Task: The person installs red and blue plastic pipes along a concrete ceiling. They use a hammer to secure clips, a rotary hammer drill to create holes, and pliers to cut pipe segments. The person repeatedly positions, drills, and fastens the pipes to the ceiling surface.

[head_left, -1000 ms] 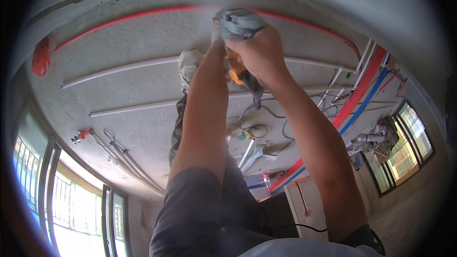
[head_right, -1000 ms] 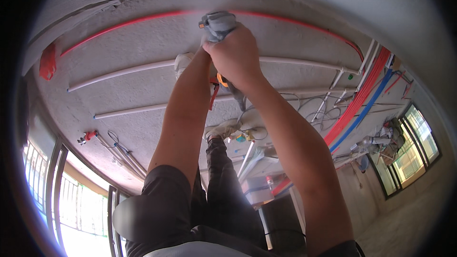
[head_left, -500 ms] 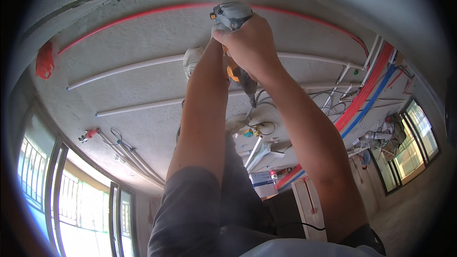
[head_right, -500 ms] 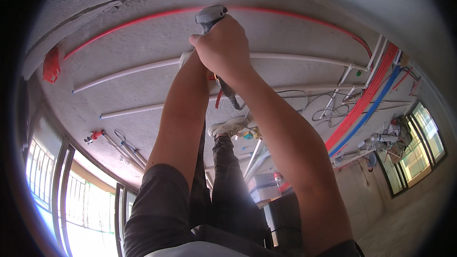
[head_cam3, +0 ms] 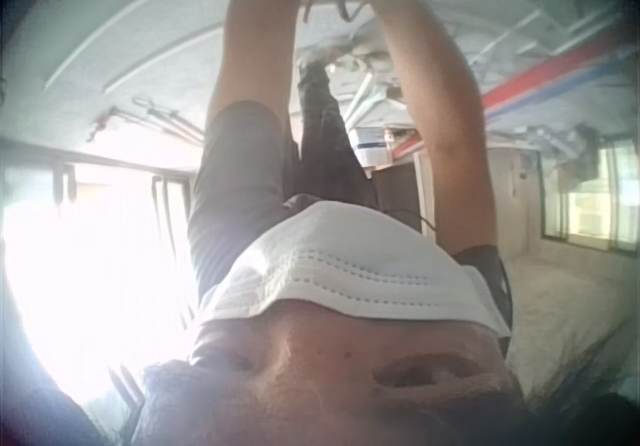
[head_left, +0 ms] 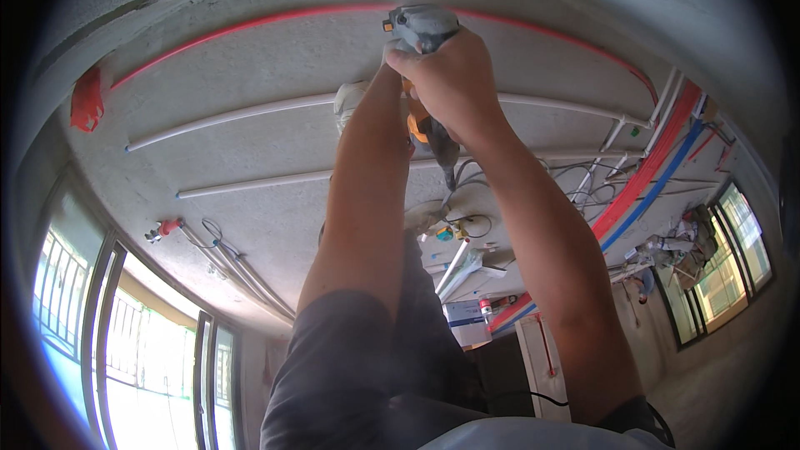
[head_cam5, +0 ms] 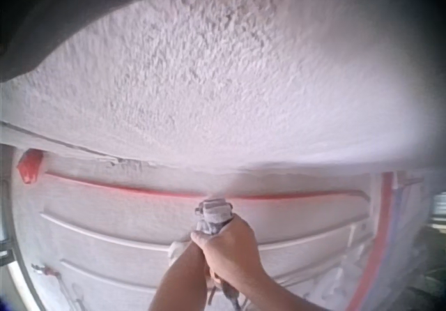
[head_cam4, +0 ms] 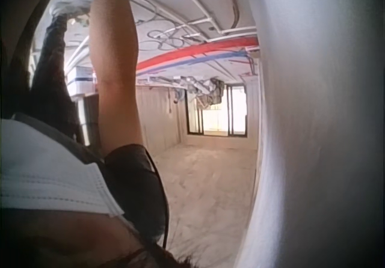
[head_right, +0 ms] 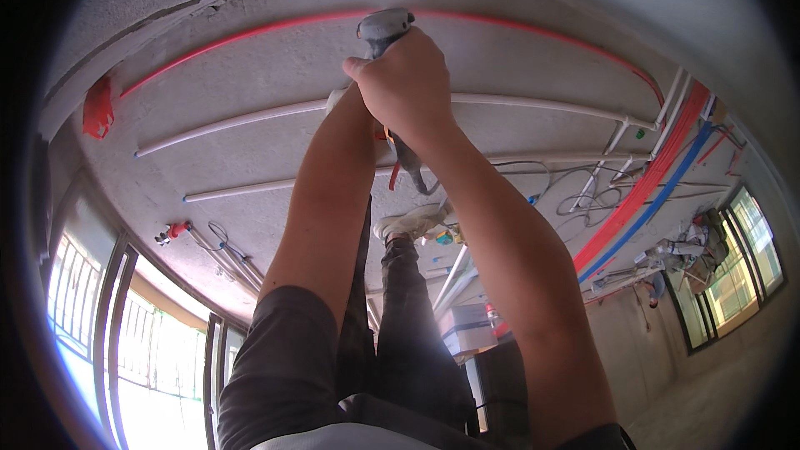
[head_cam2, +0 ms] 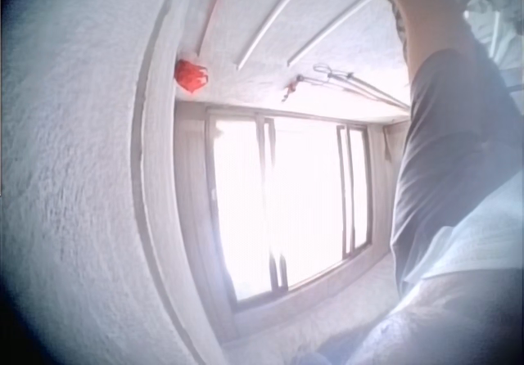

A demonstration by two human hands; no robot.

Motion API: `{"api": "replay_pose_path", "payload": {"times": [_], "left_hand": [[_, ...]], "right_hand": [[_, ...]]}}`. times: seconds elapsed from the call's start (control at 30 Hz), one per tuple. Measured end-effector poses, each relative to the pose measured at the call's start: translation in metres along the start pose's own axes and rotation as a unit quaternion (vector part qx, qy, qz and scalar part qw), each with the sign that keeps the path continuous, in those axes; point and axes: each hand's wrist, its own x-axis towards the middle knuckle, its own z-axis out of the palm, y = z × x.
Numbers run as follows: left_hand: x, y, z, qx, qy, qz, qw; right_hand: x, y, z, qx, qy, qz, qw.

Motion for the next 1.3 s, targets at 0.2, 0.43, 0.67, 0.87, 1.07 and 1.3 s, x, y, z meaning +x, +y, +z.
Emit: {"api": "replay_pose_path", "payload": {"times": [0.2,0.43,0.67,0.87,1.07,1.3], "left_hand": [[-0.011,-0.001,0.001,0.003,0.001,0.003,1.0],[-0.028,-0.002,0.004,-0.005,0.003,0.006,1.0],[-0.048,-0.003,0.001,0.007,0.007,0.01,1.0],[-0.091,-0.017,0.019,0.026,-0.021,-0.011,0.999],[-0.173,-0.03,0.063,0.037,-0.069,-0.062,0.995],[-0.211,-0.023,0.126,0.042,-0.104,-0.072,0.991]], "right_hand": [[0.009,-0.004,-0.001,0.046,0.007,-0.05,0.998],[-0.003,-0.028,-0.002,0.09,-0.017,0.077,0.993],[0.002,-0.005,-0.008,0.153,-0.024,0.04,0.987],[0.013,0.005,-0.014,-0.166,0.013,-0.257,0.952],[-0.072,-0.028,-0.069,0.04,0.011,-0.023,0.999],[-0.216,0.021,-0.181,0.206,0.009,0.002,0.979]]}}
